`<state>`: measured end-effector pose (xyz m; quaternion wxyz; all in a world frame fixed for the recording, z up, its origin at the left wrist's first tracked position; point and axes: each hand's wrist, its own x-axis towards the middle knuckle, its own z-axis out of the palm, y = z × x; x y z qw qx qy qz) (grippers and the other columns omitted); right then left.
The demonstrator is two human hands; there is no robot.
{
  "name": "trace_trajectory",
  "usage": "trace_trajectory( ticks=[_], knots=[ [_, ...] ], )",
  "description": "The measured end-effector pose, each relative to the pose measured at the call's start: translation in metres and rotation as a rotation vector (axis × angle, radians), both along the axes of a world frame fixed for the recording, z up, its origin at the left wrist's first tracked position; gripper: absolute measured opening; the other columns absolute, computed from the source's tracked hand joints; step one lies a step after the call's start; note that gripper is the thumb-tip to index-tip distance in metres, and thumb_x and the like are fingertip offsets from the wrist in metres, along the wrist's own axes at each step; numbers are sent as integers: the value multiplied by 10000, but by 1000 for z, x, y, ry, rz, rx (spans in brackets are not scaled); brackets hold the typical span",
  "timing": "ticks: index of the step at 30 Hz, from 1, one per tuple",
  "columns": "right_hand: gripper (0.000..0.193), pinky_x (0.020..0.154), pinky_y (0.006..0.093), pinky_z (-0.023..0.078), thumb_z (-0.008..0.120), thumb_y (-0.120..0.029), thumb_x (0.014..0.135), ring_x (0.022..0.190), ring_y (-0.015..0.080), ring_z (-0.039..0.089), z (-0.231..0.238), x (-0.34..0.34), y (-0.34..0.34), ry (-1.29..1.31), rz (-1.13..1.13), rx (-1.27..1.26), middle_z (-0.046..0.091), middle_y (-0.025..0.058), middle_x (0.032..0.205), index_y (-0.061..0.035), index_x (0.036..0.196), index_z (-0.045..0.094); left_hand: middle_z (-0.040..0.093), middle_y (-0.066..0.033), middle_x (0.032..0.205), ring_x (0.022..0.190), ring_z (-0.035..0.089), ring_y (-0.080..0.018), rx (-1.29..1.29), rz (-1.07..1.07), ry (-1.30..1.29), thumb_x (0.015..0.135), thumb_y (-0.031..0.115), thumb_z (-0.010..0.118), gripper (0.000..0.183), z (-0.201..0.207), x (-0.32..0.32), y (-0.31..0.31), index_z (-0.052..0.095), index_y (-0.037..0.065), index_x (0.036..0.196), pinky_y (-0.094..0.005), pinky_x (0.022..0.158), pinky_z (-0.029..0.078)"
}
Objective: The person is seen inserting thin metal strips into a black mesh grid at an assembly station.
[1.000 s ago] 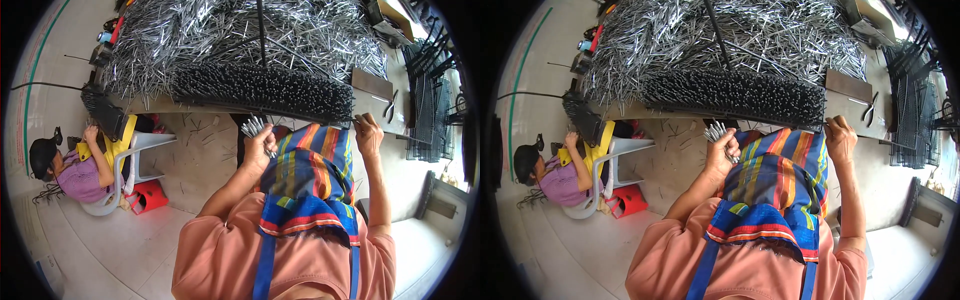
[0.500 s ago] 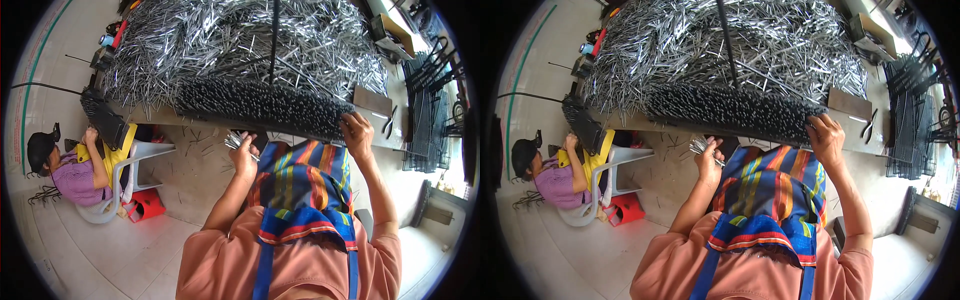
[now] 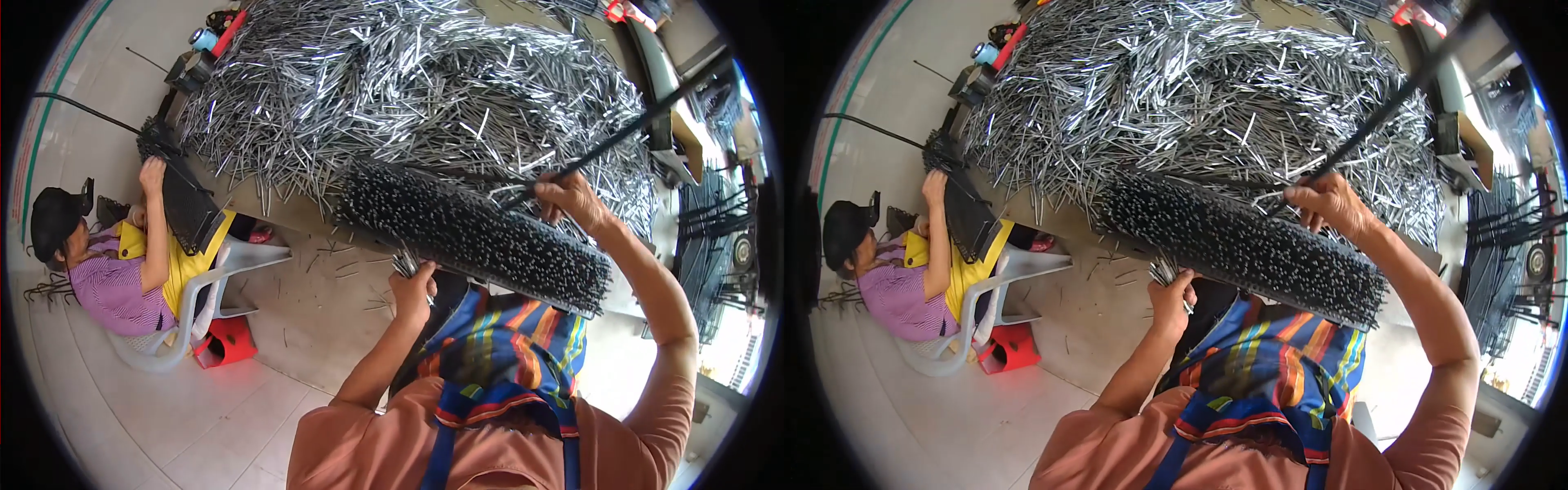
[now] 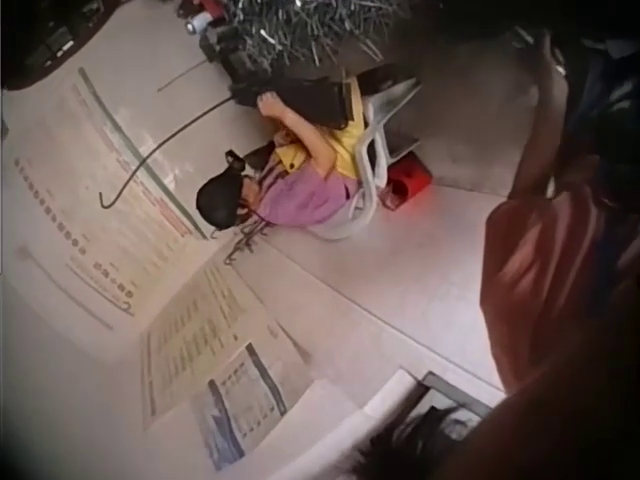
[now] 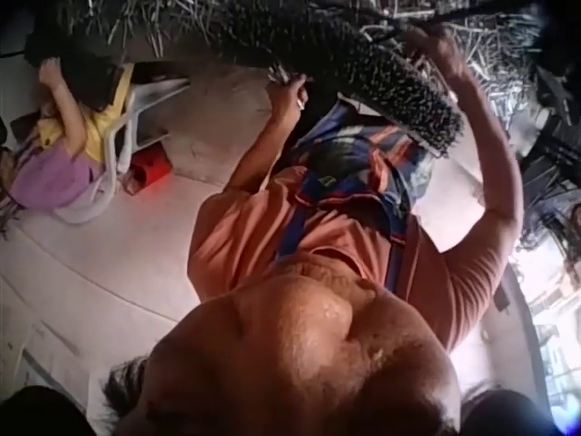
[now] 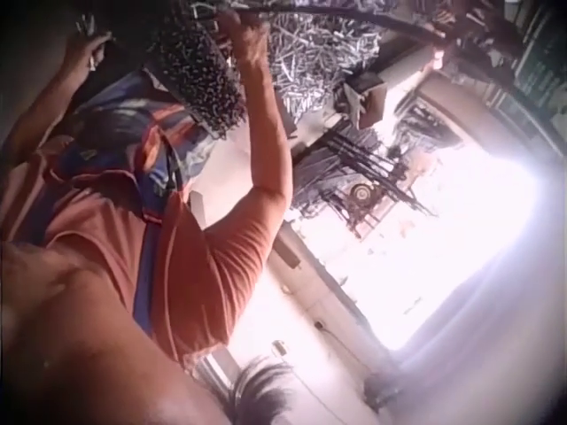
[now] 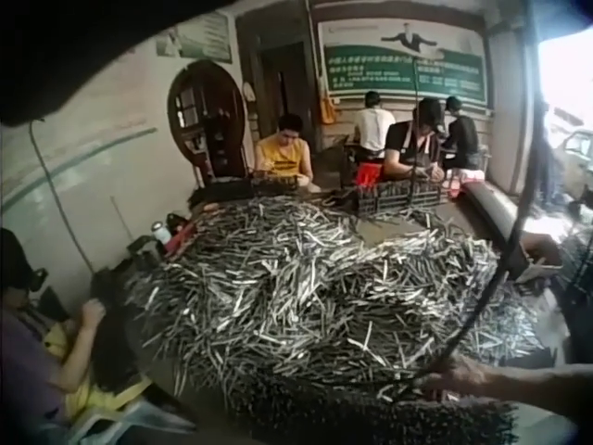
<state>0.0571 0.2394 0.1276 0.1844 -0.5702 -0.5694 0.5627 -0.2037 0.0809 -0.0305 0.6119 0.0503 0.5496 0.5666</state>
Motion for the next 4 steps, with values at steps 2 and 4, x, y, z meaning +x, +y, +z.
trace_trajectory(
  ticks=[2, 4],
  knots=[
    [482, 494, 251, 498, 610, -443, 919, 522, 136, 618, 9, -13, 14, -118, 121, -121, 655, 93, 631, 21, 1023, 690, 668, -125, 789, 439, 504, -115, 4, -2, -21, 816, -14, 670, 144, -4, -6, 4, 587, 8, 932, -255, 369, 383],
    [518, 467, 252, 518, 601, -474, 914, 521, 141, 640, 9, -25, 24, -159, 120, -172, 671, 120, 638, 12, 1068, 690, 687, -160, 835, 435, 494, -134, 25, -33, -54, 819, 10, 686, 161, -9, -10, 7, 599, 14, 955, -277, 381, 399]
  ],
)
